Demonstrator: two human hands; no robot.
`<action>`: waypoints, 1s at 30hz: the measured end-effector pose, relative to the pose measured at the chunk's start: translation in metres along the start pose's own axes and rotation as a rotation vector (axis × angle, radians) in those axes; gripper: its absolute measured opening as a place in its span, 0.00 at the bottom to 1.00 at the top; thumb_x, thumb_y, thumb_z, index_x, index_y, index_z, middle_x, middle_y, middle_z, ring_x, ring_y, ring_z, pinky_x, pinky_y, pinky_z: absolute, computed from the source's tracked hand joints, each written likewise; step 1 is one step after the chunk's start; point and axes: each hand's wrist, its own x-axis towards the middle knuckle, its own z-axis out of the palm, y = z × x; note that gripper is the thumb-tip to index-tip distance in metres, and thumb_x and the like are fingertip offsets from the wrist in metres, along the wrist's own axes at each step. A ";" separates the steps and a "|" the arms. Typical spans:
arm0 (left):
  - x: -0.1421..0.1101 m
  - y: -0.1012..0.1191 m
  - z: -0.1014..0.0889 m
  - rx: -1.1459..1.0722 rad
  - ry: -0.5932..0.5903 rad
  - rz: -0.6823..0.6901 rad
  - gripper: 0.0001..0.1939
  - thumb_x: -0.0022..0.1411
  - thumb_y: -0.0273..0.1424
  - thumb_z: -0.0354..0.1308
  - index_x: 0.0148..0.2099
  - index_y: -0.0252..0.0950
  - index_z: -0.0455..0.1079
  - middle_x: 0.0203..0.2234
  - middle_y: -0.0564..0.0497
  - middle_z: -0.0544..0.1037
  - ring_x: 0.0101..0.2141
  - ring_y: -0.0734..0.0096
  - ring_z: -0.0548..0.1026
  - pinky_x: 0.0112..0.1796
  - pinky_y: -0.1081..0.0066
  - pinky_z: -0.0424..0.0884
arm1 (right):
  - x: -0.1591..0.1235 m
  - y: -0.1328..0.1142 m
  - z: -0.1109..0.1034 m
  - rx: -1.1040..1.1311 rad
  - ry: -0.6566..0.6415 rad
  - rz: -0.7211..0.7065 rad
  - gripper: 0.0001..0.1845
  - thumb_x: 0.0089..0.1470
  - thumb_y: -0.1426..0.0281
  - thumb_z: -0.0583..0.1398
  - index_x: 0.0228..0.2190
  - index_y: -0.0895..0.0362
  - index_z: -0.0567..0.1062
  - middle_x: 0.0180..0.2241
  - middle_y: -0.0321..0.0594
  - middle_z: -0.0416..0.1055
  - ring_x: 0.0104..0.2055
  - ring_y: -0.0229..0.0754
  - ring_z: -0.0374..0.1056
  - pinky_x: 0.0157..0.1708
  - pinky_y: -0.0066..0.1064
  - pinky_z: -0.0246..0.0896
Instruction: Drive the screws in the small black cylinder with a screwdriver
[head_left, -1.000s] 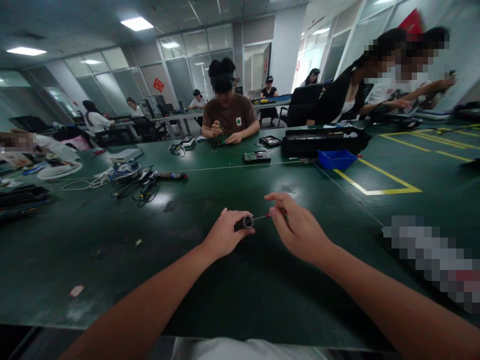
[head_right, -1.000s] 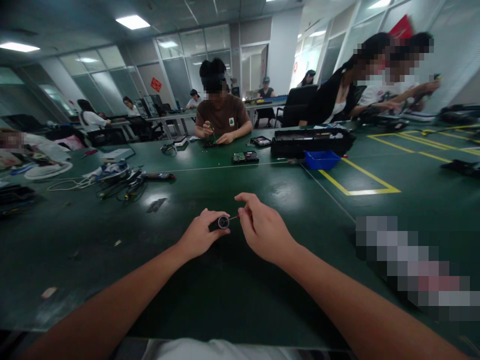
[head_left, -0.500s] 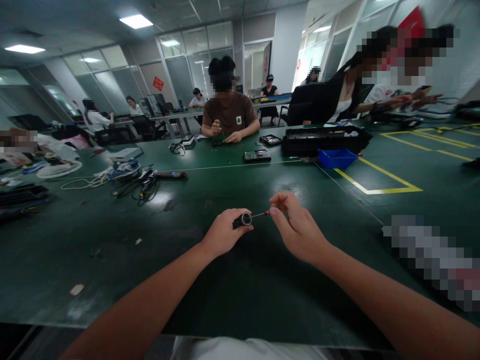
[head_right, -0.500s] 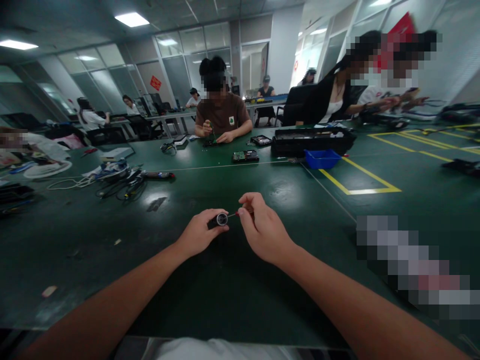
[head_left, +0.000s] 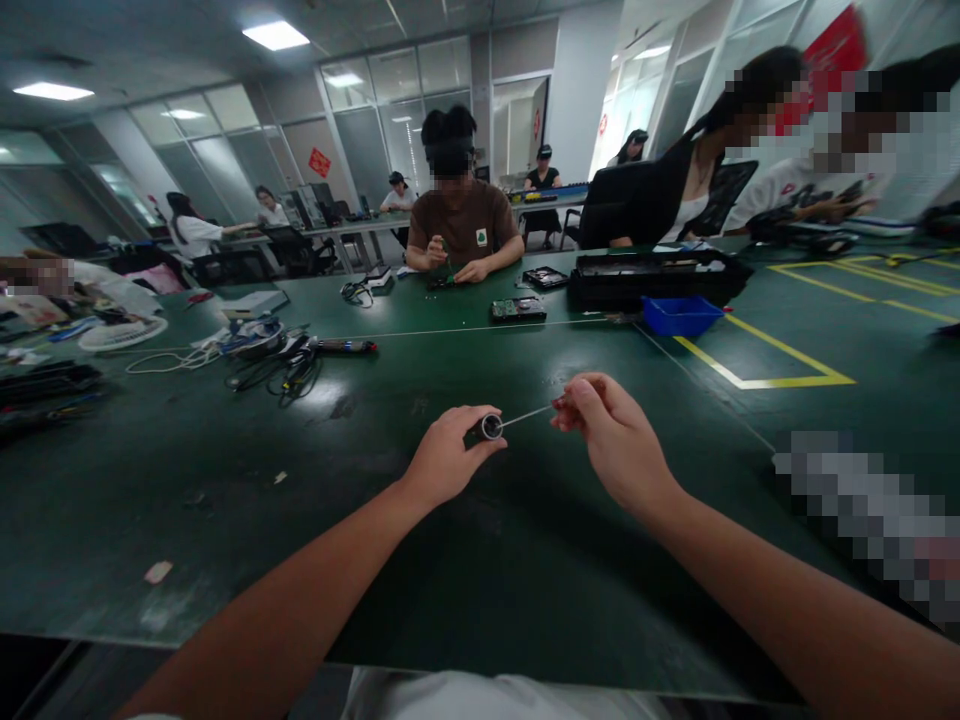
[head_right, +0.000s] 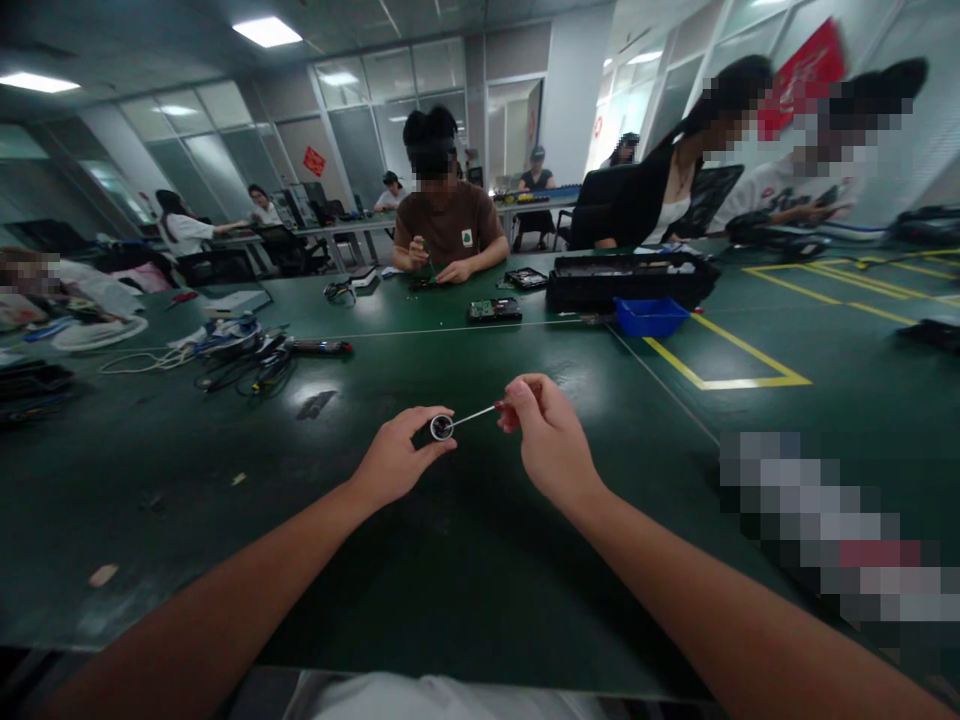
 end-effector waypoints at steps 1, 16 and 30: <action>0.000 -0.001 0.001 -0.001 0.002 0.003 0.17 0.61 0.34 0.64 0.53 0.42 0.72 0.46 0.50 0.77 0.48 0.62 0.73 0.51 0.62 0.66 | -0.003 -0.002 0.000 -0.085 -0.011 -0.031 0.13 0.64 0.58 0.54 0.36 0.54 0.69 0.30 0.37 0.71 0.31 0.40 0.68 0.34 0.36 0.66; 0.000 -0.003 0.003 0.047 -0.088 0.024 0.20 0.58 0.35 0.67 0.53 0.43 0.73 0.44 0.51 0.77 0.46 0.61 0.72 0.48 0.63 0.65 | -0.012 -0.018 -0.001 -0.568 -0.219 -0.373 0.06 0.66 0.67 0.51 0.38 0.55 0.66 0.28 0.38 0.71 0.27 0.40 0.69 0.28 0.32 0.59; 0.001 -0.002 0.003 0.023 -0.114 -0.039 0.18 0.58 0.34 0.68 0.50 0.42 0.75 0.42 0.51 0.78 0.45 0.61 0.73 0.48 0.63 0.66 | -0.011 -0.014 -0.002 -0.731 -0.209 -0.409 0.07 0.65 0.67 0.51 0.38 0.56 0.67 0.30 0.40 0.72 0.30 0.43 0.71 0.30 0.33 0.61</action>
